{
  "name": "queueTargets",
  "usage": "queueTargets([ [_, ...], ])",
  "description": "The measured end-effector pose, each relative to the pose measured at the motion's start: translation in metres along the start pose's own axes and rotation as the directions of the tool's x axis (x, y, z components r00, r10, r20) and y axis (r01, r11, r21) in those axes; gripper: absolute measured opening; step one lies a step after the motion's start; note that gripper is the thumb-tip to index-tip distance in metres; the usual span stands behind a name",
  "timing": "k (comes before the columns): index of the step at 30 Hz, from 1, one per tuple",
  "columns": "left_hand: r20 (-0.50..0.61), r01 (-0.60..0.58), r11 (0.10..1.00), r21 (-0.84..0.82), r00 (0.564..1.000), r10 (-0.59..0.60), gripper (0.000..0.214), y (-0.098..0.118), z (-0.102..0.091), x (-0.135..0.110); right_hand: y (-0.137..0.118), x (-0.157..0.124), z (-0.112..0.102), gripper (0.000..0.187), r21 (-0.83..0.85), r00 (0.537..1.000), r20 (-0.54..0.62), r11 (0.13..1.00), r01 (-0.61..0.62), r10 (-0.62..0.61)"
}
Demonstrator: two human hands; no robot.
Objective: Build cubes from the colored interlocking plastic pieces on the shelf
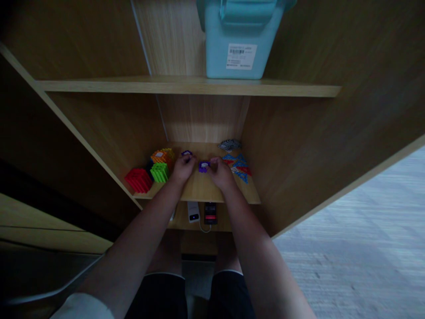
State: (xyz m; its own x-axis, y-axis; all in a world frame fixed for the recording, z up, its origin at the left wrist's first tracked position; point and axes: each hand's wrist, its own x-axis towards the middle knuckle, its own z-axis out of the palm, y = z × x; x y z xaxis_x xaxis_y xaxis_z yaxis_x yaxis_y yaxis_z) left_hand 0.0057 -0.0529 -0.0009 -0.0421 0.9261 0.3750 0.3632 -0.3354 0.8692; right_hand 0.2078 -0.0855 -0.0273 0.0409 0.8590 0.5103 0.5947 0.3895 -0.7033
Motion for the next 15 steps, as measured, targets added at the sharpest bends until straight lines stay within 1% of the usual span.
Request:
queueTargets([
  [2, -0.004, 0.002, 1.000, 0.010, 1.000, -0.002, 0.024, 0.001, 0.000, -0.001, -0.002, 0.000, 0.000, 0.035, 0.007, 1.000, -0.021, 1.000, 0.009, -0.009],
  [5, -0.001, 0.017, 1.000, 0.021, 1.000, -0.017, 0.028, 0.002, -0.001, -0.002, -0.005, -0.001, -0.002, 0.031, 0.022, 0.996, -0.086, 1.000, 0.003, -0.001],
  [9, 0.012, 0.056, 0.998, 0.032, 0.998, -0.057, 0.033, 0.003, -0.003, -0.004, -0.008, -0.001, -0.007, 0.028, -0.009, 0.987, -0.156, 1.000, -0.026, 0.024],
  [12, 0.026, 0.067, 0.996, 0.053, 0.997, -0.069, 0.035, 0.005, -0.003, -0.004, -0.010, -0.001, -0.009, 0.029, -0.028, 0.984, -0.171, 0.997, -0.066, 0.060],
  [15, 0.041, 0.077, 0.996, 0.055, 0.996, -0.079, 0.038, 0.009, -0.004, -0.005, -0.012, -0.001, -0.009, 0.028, -0.023, 0.984, -0.161, 0.996, -0.087, 0.082],
])
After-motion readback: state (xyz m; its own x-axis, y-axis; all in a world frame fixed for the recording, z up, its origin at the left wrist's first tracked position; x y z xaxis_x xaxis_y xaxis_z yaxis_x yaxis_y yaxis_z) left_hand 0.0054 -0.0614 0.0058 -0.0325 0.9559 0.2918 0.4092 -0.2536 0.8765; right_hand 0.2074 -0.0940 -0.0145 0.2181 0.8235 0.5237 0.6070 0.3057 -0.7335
